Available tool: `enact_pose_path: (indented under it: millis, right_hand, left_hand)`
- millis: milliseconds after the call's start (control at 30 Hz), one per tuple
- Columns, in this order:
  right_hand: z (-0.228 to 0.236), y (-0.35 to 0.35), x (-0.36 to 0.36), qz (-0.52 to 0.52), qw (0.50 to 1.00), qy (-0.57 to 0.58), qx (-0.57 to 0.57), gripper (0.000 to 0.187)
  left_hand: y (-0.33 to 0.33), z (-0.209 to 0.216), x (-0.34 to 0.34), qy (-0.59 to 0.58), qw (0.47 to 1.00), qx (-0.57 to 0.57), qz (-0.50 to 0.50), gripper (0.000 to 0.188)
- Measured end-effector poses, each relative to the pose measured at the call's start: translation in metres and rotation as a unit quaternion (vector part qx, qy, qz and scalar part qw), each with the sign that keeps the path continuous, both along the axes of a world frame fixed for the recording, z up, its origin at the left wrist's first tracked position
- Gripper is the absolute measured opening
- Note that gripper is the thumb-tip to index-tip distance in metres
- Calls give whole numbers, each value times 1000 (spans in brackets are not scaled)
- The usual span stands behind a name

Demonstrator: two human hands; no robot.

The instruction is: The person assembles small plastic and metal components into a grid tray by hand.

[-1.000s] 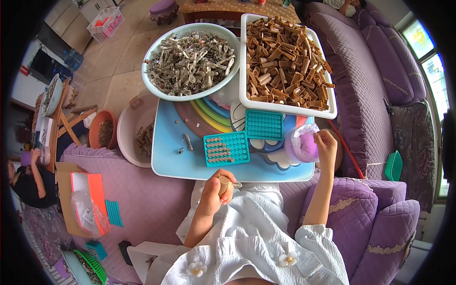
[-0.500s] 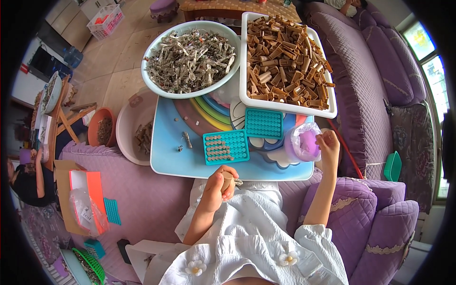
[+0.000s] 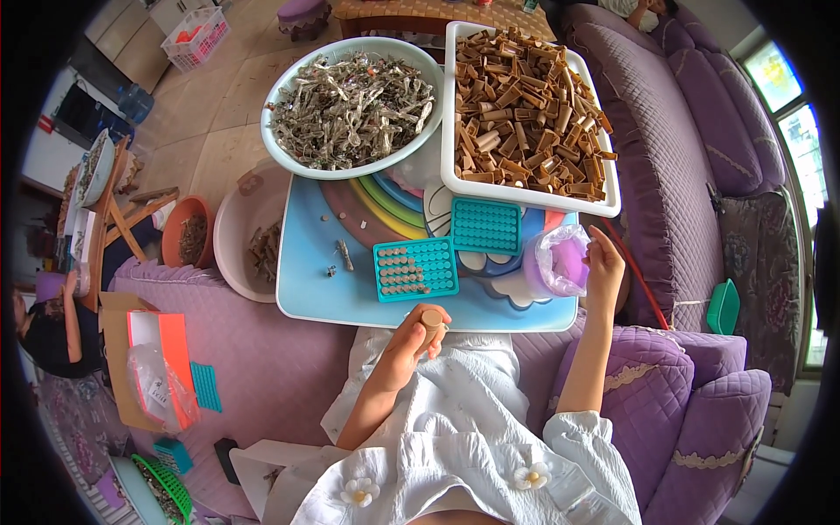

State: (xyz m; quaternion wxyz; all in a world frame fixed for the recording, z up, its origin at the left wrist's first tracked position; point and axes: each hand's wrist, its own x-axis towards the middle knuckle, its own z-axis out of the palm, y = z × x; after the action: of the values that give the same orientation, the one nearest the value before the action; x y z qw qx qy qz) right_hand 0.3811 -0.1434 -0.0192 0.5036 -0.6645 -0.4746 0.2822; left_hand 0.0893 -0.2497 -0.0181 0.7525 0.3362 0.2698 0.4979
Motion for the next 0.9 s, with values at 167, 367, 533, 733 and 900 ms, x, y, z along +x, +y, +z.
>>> enact_pose_path:
  millis: [167, 367, 533, 733, 900]
  right_hand:
    - [6, 0, -13, 23, 994, 101, 16, 13]
    - [4, 2, -23, 93, 964, 249, -24, 4]
    - [9, -7, -54, 156, 967, 201, -17, 5]
    - [40, -51, -125, 307, 950, -46, 43, 13]
    - [45, -61, -145, 401, 887, -141, 182, 19]
  left_hand:
    - [1, 1, 4, -8, 999, 15, 32, 28]
    - [0, 1, 5, -2, 1000, 0, 28, 22]
    - [1, 2, 7, -12, 995, -49, 90, 22]
    - [-1, -4, 7, -48, 989, -73, 120, 26]
    - [-1, -8, 8, -149, 977, -95, 118, 26]
